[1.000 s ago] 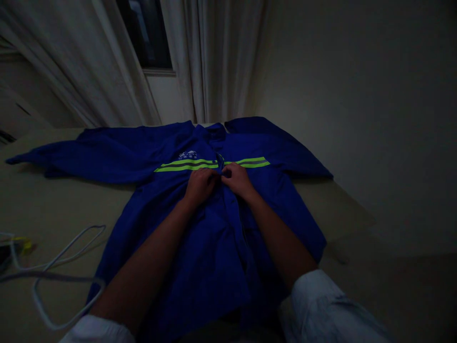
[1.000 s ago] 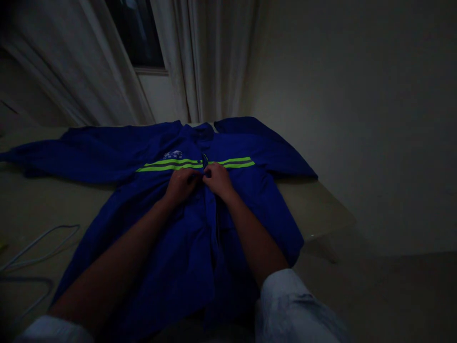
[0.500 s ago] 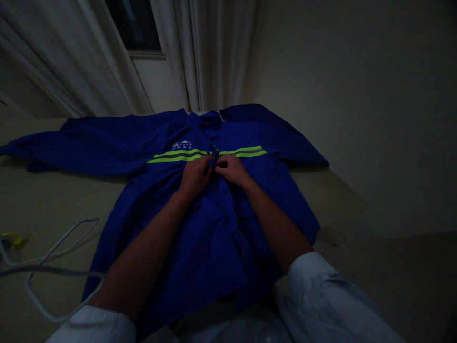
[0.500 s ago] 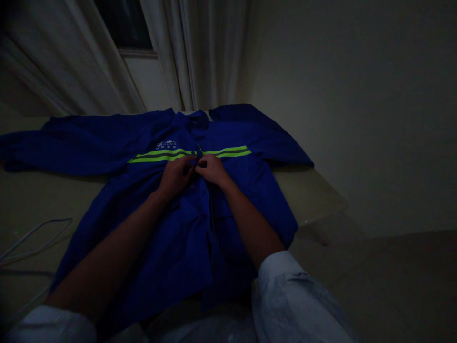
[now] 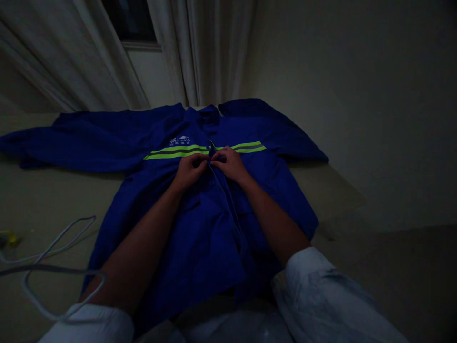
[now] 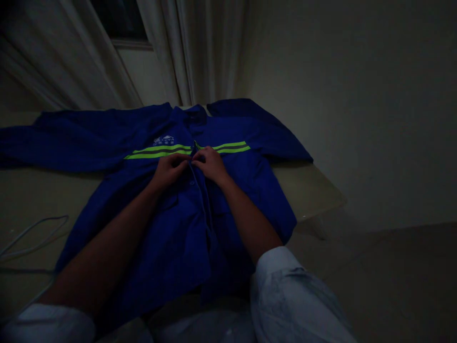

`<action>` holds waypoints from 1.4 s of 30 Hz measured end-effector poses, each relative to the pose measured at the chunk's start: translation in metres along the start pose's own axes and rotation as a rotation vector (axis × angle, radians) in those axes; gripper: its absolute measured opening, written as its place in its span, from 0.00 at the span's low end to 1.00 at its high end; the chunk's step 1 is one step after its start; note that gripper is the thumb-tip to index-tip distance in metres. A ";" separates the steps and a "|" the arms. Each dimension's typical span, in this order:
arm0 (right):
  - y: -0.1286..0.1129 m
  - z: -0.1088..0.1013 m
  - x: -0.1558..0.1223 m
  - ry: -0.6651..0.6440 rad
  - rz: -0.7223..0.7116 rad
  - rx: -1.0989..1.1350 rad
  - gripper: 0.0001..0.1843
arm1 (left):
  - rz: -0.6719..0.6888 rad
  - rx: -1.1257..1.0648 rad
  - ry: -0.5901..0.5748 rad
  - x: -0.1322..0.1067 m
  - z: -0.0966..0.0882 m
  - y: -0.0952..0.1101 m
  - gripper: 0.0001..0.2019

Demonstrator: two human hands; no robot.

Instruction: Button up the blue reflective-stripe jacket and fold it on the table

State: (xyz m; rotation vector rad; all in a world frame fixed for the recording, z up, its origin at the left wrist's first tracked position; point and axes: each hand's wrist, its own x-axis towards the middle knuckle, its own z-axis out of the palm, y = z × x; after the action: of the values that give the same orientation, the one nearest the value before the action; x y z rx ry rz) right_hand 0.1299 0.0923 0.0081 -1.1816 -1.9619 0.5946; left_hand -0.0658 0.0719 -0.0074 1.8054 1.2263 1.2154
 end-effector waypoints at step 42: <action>-0.019 0.003 -0.011 -0.066 -0.314 -0.234 0.11 | -0.292 -0.454 -0.046 0.014 -0.015 -0.006 0.23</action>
State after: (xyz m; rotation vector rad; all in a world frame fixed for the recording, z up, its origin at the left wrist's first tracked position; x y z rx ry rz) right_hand 0.1204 0.0734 0.0150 -0.9685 -2.2615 0.2491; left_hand -0.0799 0.0875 -0.0019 1.2694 1.0406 1.1617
